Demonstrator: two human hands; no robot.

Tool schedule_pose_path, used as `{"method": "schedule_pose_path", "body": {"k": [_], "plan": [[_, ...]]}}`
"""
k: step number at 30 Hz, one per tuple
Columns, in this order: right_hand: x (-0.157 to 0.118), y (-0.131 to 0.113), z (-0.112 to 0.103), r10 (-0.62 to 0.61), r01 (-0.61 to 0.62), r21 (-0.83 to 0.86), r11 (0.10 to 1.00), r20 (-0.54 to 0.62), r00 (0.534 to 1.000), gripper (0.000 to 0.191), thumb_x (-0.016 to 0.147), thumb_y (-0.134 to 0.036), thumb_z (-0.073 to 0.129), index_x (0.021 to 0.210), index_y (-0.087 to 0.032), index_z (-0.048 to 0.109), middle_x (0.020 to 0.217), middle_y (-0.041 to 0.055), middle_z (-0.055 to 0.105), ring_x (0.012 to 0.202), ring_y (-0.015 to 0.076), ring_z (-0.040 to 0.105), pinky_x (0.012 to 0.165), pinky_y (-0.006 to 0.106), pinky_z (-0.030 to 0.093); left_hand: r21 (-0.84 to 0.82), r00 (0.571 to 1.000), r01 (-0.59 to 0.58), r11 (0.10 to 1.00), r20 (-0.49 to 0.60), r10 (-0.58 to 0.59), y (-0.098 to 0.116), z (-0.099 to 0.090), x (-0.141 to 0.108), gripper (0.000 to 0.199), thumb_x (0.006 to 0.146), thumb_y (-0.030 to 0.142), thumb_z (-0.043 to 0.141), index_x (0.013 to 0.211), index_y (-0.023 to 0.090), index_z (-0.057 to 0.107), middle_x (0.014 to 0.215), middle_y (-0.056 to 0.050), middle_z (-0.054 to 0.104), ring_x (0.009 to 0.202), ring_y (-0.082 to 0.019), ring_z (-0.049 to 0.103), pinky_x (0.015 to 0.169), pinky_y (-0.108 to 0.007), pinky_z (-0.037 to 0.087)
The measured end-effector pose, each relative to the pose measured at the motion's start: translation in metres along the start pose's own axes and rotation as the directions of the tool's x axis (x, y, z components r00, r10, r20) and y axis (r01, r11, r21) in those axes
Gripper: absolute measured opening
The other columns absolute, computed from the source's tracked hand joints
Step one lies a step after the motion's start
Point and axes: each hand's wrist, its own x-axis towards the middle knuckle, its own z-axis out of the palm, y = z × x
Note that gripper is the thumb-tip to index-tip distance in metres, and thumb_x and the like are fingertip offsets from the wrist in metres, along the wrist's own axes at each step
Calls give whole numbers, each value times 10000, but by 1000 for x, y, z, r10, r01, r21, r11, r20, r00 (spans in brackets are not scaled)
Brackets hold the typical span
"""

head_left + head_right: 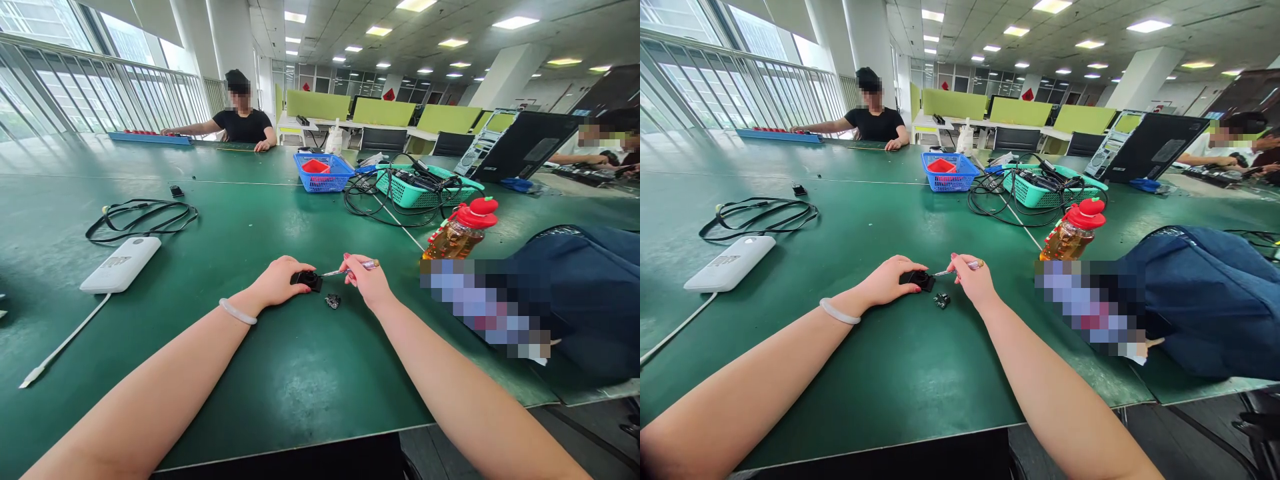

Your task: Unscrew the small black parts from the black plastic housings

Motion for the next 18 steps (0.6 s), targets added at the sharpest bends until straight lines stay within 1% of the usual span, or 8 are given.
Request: {"method": "schedule_pose_path", "body": {"k": [2,6,8,10,12,16,18], "plan": [[-2,-2,2,-21,22,-36,999,24,999,402,800,-520,601,560,-198,611,481,-35,460,467,118,471,479,259,378,-2,1000,6,1000,1,-6,0,0,0,450,794,342,722,1234,278,656,1077,-56,723,1085,-261,581,982,-423,466],[-13,-12,6,-179,186,-195,963,54,982,393,855,-457,550,563,-200,608,543,-13,505,539,130,480,533,270,375,0,1000,7,1000,12,-7,-1,0,0,471,791,367,727,1247,280,651,1089,-55,724,1090,-264,578,997,-430,456],[-17,-16,7,-242,251,-222,942,68,968,384,871,-427,539,569,-202,614,566,-8,527,569,135,492,567,275,384,1,1000,5,1000,9,-5,-3,1,0,481,789,380,727,1253,284,647,1100,-55,721,1098,-268,574,998,-431,457],[-18,-17,8,-277,290,-225,930,86,957,374,876,-408,538,574,-203,620,586,-3,555,594,141,512,592,279,392,1,1000,3,1000,6,-3,-4,2,0,486,789,380,727,1257,280,644,1103,-58,719,1099,-268,573,994,-430,459],[-18,-17,7,-296,308,-223,925,87,951,375,879,-399,537,570,-203,616,589,-1,563,600,143,518,603,282,395,4,1000,-1,1000,2,1,-4,2,0,483,790,382,727,1254,276,646,1097,-61,718,1089,-265,578,990,-430,462],[-18,-16,6,-291,289,-197,937,22,957,394,886,-409,525,557,-203,593,572,-2,533,571,140,484,585,285,388,1,1000,-4,1000,8,4,-2,1,0,478,787,375,733,1246,270,650,1087,-62,722,1082,-265,581,995,-435,460],[-18,-16,6,-282,284,-197,939,37,959,396,888,-419,525,562,-204,594,579,0,540,571,141,486,584,286,389,-1,1000,-6,1000,12,6,-1,0,0,477,785,370,735,1243,265,651,1082,-63,725,1079,-265,581,997,-438,458]]}}
